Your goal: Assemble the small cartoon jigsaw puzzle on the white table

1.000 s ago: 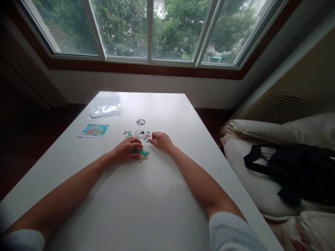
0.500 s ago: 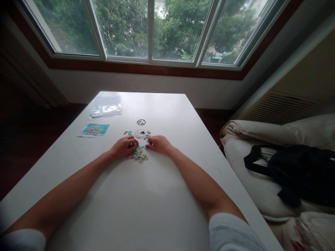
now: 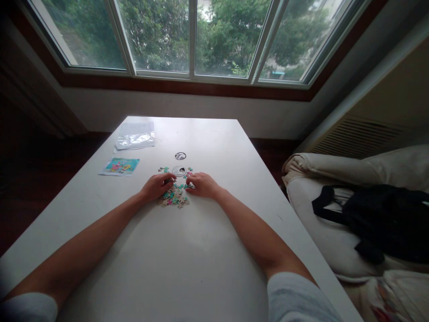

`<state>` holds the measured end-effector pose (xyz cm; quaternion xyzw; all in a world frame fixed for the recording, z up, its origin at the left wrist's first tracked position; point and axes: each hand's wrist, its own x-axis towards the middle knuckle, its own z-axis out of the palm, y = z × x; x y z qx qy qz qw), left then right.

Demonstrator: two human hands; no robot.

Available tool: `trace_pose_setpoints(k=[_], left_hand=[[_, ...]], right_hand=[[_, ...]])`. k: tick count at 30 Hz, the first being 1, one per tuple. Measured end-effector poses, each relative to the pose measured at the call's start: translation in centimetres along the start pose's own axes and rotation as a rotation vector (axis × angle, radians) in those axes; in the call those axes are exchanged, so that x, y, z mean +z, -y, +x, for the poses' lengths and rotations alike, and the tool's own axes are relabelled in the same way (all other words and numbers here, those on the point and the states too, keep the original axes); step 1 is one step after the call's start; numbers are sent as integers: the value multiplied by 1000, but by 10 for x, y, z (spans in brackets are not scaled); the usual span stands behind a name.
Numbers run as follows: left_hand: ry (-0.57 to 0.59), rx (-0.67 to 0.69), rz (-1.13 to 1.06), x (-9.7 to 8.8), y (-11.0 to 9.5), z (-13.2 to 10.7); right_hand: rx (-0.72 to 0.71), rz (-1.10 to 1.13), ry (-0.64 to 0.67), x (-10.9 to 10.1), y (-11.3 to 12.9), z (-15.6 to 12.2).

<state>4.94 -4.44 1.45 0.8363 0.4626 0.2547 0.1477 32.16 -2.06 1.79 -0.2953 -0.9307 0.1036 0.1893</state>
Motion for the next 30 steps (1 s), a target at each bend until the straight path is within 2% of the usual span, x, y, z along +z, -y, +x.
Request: trace_pose_setpoints(k=[6, 13, 19, 24, 30], left_hand=[[-27, -1, -32, 0, 1, 0], [-29, 26, 3, 1, 1, 0], [-87, -16, 138, -2, -1, -1], [-139, -37, 273, -3, 0, -1], [-119, 9, 345, 0, 4, -2]], right_hand=[[5, 193, -51, 5, 3, 1], [77, 396, -92, 13, 3, 2], [31, 454, -125, 11, 6, 6], [48, 482, -162, 14, 4, 8], [164, 542, -189, 15, 3, 8]])
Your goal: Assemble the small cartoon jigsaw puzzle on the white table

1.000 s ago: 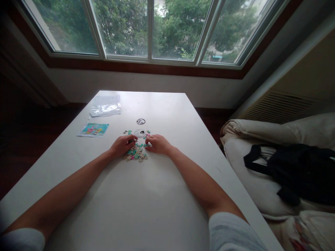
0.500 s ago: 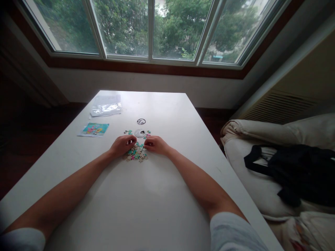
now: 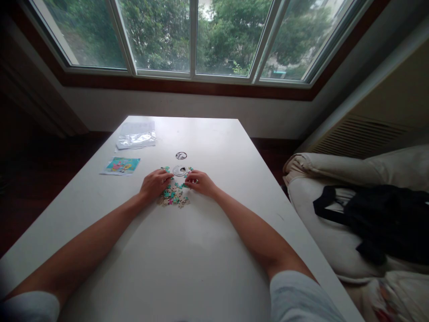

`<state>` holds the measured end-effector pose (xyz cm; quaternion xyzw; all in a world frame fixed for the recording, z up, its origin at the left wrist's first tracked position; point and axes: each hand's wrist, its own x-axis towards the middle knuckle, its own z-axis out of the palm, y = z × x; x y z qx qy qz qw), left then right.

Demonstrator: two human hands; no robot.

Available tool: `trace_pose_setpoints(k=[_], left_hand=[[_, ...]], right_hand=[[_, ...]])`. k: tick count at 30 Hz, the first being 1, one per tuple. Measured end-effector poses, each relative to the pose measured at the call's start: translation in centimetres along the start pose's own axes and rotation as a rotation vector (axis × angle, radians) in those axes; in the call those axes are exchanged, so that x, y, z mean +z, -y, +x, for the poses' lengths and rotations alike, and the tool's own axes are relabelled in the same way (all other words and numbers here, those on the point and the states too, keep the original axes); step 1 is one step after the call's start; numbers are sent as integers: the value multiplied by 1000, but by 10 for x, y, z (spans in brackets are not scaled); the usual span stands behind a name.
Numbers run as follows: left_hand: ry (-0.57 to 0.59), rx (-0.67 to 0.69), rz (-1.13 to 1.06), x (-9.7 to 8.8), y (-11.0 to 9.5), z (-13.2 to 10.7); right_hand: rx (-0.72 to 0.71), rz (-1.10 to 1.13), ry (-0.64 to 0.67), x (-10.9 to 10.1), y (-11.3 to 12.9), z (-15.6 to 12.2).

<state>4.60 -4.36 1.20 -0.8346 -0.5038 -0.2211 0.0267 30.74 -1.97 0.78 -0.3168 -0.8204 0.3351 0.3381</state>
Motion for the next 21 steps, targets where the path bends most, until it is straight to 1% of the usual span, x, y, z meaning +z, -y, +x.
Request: trace_pose_setpoints(k=[3, 5, 9, 12, 15, 18, 21], left_hand=[[16, 69, -36, 1, 1, 1], [22, 111, -65, 1, 1, 3], [12, 126, -121, 1, 0, 4], [-2, 114, -155, 1, -1, 3], [14, 113, -188, 2, -1, 3], [30, 112, -213, 2, -2, 3], [19, 94, -229, 1, -3, 4]], right_hand=[[50, 12, -65, 0, -2, 0], [80, -19, -141, 0, -6, 1], [177, -115, -258, -3, -14, 1], [245, -143, -276, -4, -18, 1], [271, -170, -272, -5, -19, 2], [328, -239, -317, -8, -20, 2], [394, -328, -335, -13, -23, 2]])
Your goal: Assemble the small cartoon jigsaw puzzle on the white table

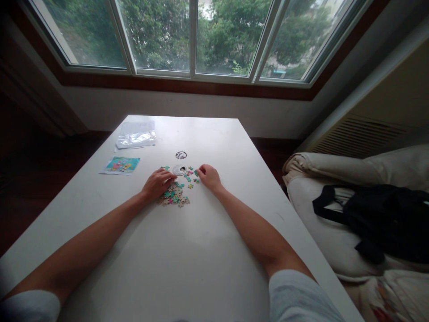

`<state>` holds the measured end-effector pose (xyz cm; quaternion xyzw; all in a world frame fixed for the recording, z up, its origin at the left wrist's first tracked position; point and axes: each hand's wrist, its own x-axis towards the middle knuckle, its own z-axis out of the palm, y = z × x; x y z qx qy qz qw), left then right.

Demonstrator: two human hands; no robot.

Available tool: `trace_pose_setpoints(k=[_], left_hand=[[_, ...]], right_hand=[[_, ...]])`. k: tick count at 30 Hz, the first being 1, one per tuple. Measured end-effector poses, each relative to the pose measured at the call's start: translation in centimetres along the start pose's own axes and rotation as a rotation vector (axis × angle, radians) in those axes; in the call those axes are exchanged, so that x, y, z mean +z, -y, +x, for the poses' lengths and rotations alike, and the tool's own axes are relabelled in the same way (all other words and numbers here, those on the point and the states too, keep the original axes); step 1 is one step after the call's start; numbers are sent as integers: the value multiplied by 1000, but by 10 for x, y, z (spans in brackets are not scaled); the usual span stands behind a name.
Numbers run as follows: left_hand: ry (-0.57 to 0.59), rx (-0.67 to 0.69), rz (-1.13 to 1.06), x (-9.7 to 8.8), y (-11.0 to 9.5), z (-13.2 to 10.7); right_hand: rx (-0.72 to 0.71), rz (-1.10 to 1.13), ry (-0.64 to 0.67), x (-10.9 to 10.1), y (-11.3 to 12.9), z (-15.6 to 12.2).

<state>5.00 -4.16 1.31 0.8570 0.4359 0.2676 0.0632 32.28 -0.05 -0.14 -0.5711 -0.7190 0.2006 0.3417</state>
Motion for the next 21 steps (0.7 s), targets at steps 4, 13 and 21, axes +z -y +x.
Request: trace_pose_setpoints(k=[4, 13, 21], left_hand=[[-13, -26, -13, 1, 1, 0], [-9, -61, 1, 0, 1, 0], [-62, -145, 96, 3, 7, -2]], right_hand=[[9, -84, -1, -2, -5, 3], [5, -63, 28, -6, -6, 4], [-36, -88, 20, -7, -8, 4]])
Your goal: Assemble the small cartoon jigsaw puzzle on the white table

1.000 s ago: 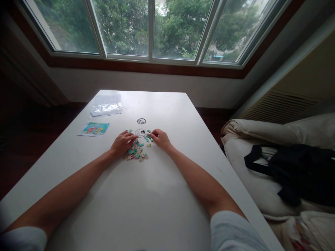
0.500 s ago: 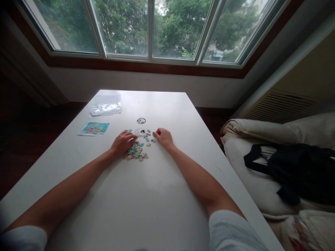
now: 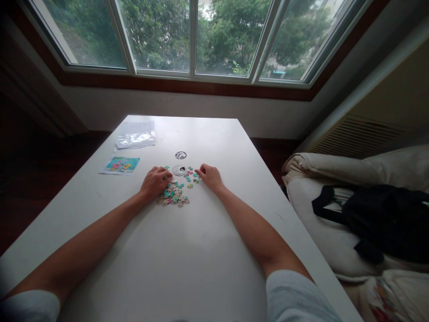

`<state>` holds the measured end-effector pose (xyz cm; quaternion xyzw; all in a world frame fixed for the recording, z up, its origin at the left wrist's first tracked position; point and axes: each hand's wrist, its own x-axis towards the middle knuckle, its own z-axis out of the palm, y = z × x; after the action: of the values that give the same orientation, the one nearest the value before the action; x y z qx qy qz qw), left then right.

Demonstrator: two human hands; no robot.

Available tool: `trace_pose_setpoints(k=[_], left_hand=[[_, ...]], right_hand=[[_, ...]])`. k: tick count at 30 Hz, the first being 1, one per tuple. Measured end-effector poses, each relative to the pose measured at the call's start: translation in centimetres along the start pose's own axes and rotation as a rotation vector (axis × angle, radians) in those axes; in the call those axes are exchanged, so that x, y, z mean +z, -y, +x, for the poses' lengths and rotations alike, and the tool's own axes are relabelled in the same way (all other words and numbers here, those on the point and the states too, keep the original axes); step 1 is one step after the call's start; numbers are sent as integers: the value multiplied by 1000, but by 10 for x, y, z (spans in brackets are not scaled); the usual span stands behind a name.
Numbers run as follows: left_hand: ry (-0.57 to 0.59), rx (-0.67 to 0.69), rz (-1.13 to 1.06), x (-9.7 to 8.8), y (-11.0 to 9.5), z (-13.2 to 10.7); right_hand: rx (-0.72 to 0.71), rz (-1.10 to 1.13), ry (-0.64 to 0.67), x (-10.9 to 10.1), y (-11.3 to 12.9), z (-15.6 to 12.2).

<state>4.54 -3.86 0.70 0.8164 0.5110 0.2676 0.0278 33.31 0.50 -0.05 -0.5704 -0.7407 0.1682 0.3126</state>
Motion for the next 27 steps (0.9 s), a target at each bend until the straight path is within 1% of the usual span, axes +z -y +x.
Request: trace_pose_setpoints(k=[8, 11, 14, 19, 21, 24, 27], left_hand=[[13, 2, -23, -2, -2, 0], [26, 21, -42, -3, -6, 0], [48, 20, -43, -4, -8, 0], [48, 5, -49, -4, -7, 0], [44, 4, -51, -4, -6, 1], [31, -4, -44, -3, -5, 1], [11, -37, -22, -2, -3, 1]], right_hand=[[93, 32, -110, -5, -2, 3], [71, 18, -121, -4, -2, 2], [-47, 22, -66, -2, 2, -1], [-403, 68, 192, -4, 17, -11], [-518, 45, 251, -7, 24, -14], [-598, -23, 303, -10, 30, -17], [-609, -90, 297, -8, 28, -17]])
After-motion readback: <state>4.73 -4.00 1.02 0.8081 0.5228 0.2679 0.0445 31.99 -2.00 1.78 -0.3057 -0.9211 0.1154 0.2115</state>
